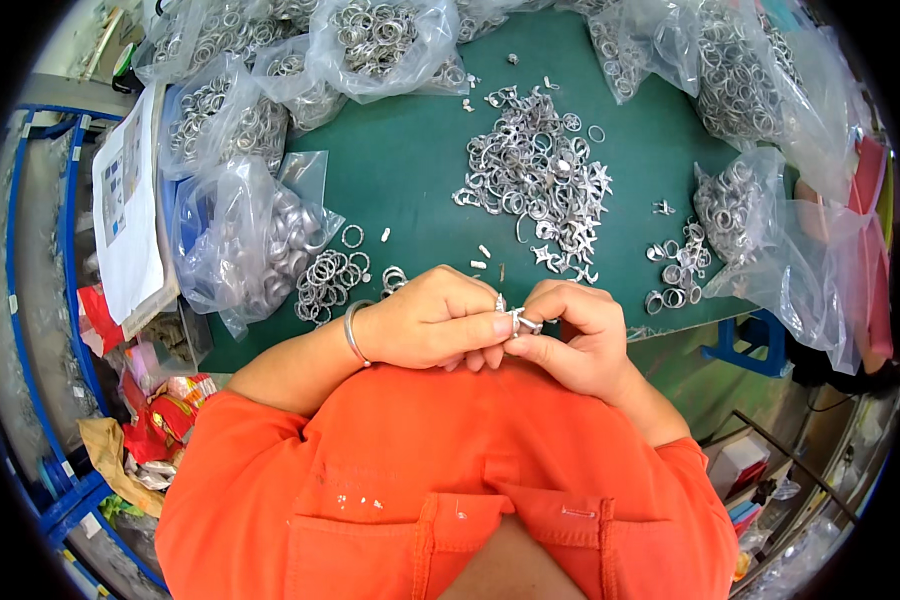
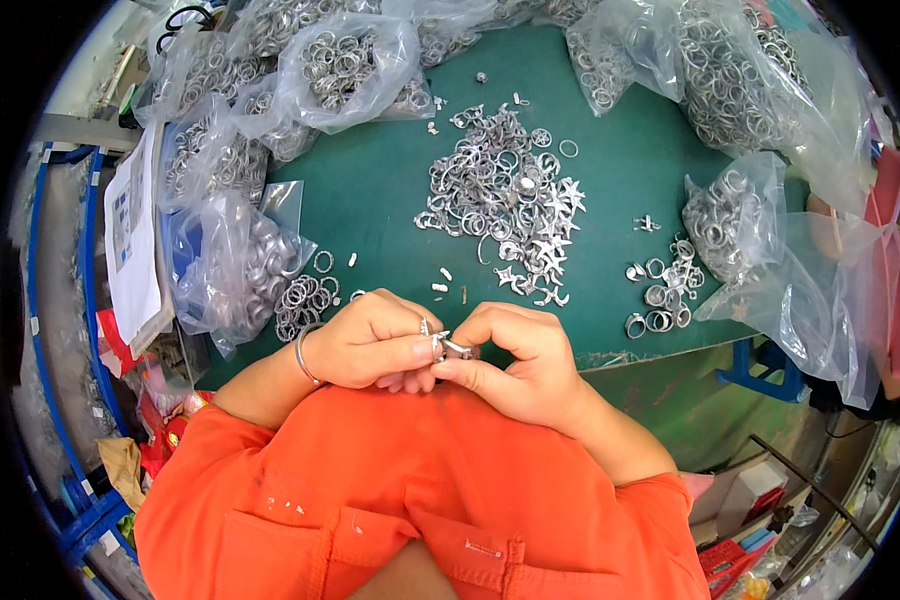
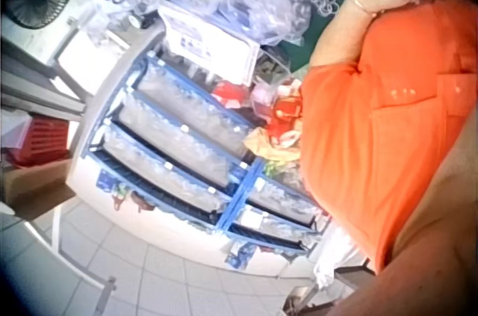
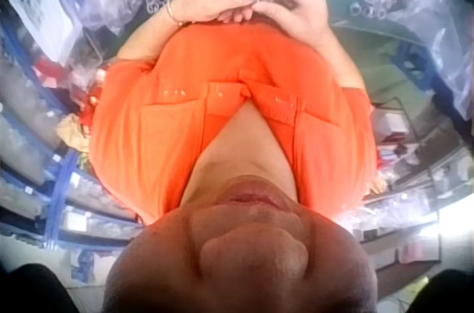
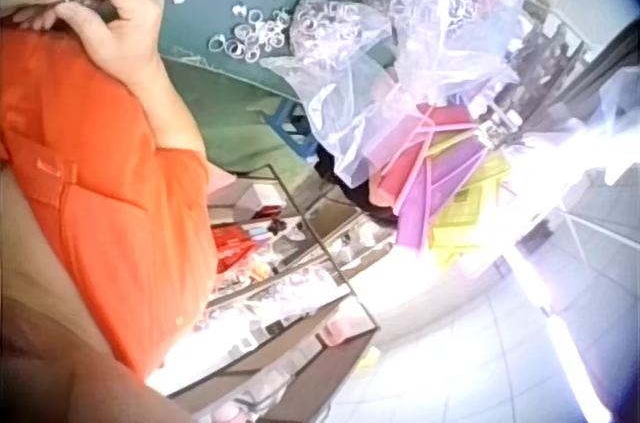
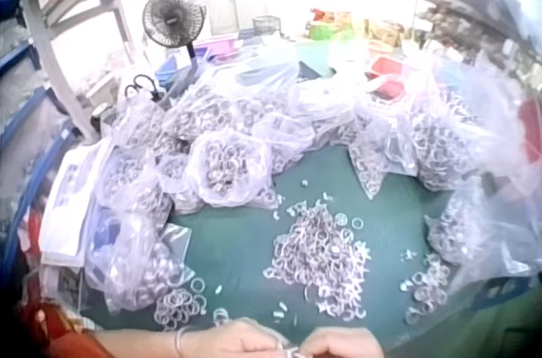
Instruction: The person sorts small metal rings and star-shaped components by hand from a pile on the table, placing them into plastic bags.
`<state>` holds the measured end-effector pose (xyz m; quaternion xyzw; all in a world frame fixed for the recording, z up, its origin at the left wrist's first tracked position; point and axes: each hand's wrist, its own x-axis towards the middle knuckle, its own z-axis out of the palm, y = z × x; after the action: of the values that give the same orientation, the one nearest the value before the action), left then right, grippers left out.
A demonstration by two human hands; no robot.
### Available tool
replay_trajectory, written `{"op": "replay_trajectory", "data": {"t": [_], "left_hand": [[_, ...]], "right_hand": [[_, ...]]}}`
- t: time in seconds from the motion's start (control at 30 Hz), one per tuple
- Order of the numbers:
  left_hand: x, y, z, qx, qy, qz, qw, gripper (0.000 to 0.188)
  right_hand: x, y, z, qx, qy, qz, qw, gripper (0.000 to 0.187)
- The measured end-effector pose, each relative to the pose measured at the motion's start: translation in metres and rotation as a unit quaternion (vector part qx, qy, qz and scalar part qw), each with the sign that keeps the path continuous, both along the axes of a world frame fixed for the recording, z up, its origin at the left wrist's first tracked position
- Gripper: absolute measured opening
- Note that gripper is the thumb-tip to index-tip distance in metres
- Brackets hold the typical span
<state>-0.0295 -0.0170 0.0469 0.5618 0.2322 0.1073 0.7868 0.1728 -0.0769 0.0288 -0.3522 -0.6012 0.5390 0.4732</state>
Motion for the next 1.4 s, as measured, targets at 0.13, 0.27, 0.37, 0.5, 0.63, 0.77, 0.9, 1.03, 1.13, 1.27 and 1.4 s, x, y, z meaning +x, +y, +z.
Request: {"op": "replay_trajectory", "data": {"t": [0.13,0.27,0.37,0.5,0.63,0.77,0.9,1.03,1.13,1.27,1.4], "left_hand": [[-0.002,-0.006,0.0,-0.133,-0.011,-0.011,0.991,0.038],[0.005,-0.019,-0.011,-0.218,-0.092,0.026,0.971,0.046],[0.008,-0.024,-0.014,-0.31,-0.104,0.048,0.944,0.049],[0.011,-0.021,-0.014,-0.342,-0.115,0.047,0.931,0.045],[0.008,-0.019,-0.017,-0.378,-0.153,0.06,0.911,0.041],[0.006,-0.019,-0.019,-0.328,-0.141,0.064,0.932,0.04],[0.008,-0.022,-0.016,-0.322,-0.12,0.101,0.933,0.039],[0.012,-0.026,-0.016,-0.271,-0.104,0.116,0.95,0.039],[0.011,-0.026,-0.022,-0.242,-0.114,0.112,0.957,0.038],[0.014,-0.028,-0.026,-0.146,-0.082,0.152,0.974,0.037],[0.016,-0.022,-0.039,0.197,-0.045,0.191,0.96,0.037]], "right_hand": [[-0.001,-0.006,-0.004,-0.159,0.195,0.103,0.962,0.013],[-0.005,-0.007,-0.007,-0.22,0.253,0.118,0.935,0.019],[-0.01,-0.008,-0.01,-0.284,0.342,0.113,0.889,0.022],[-0.01,-0.005,-0.015,-0.294,0.411,0.114,0.855,0.019],[-0.003,-0.007,-0.01,-0.194,0.272,0.031,0.942,0.014],[-0.003,-0.008,-0.014,-0.125,0.18,-0.034,0.975,0.012],[-0.004,-0.01,-0.012,-0.092,0.125,-0.061,0.986,0.013],[-0.002,-0.009,-0.017,-0.198,0.3,-0.04,0.932,0.016],[-0.002,-0.006,-0.023,-0.287,0.423,0.025,0.859,0.019],[-0.002,0.0,-0.013,-0.371,0.422,0.1,0.821,0.024],[-0.002,0.001,-0.013,-0.385,0.415,0.065,0.822,0.025]]}}
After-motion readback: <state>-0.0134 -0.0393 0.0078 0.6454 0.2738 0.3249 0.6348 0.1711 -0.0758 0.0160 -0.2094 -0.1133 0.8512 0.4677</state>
